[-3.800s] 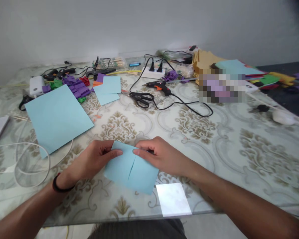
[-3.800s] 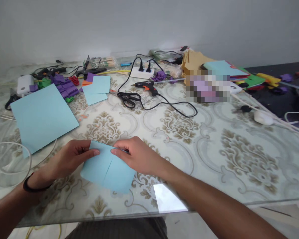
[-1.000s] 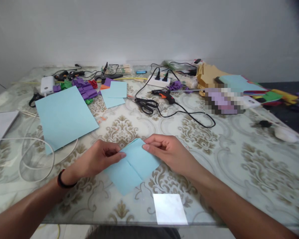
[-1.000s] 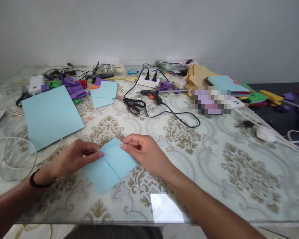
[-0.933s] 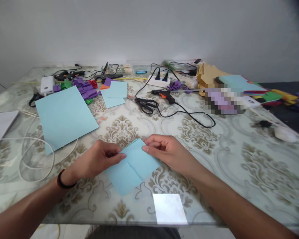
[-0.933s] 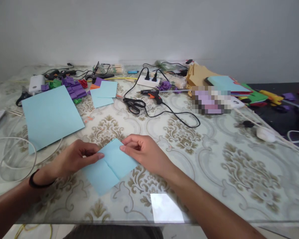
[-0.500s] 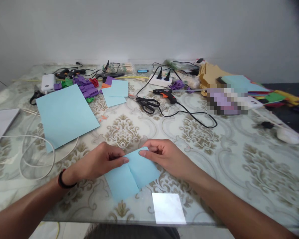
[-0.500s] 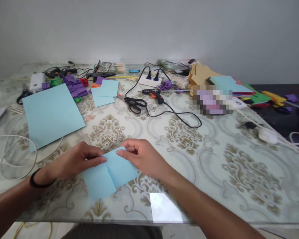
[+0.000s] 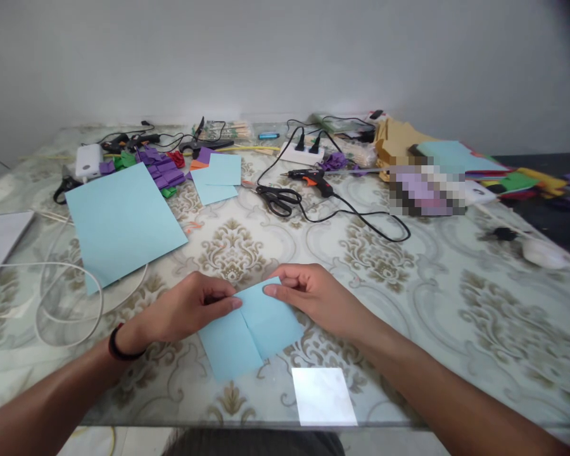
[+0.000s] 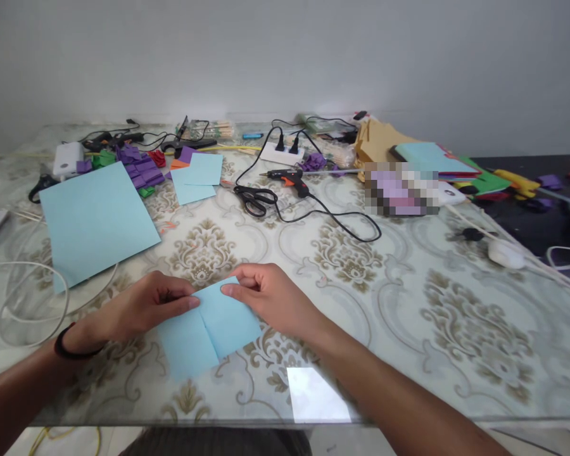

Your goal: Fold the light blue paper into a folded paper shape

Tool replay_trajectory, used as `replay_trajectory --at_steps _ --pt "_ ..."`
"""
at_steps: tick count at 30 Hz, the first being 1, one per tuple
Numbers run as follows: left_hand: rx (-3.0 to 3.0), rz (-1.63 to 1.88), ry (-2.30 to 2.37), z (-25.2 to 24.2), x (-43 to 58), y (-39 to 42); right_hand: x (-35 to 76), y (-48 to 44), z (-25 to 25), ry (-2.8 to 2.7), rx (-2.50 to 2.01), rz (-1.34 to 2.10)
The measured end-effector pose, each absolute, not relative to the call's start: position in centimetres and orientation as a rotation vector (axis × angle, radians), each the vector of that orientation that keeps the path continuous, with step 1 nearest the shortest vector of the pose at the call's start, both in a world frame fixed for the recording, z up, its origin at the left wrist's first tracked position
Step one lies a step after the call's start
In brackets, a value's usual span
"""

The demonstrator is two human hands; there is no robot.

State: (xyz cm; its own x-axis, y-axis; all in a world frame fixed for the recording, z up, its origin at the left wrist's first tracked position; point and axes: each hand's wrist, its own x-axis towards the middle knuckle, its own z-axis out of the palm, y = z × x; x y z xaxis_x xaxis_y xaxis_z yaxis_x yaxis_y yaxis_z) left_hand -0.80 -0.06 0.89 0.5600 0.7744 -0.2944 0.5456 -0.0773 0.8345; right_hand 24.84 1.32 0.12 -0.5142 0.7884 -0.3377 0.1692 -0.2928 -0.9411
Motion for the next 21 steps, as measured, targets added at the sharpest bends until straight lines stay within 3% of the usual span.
replay_trajectory --at_steps 21 --pt "1.754 0.286 1.092 1.16 -0.83 -0.16 24.86 1.18 0.01 -1.520 -1.208 1.849"
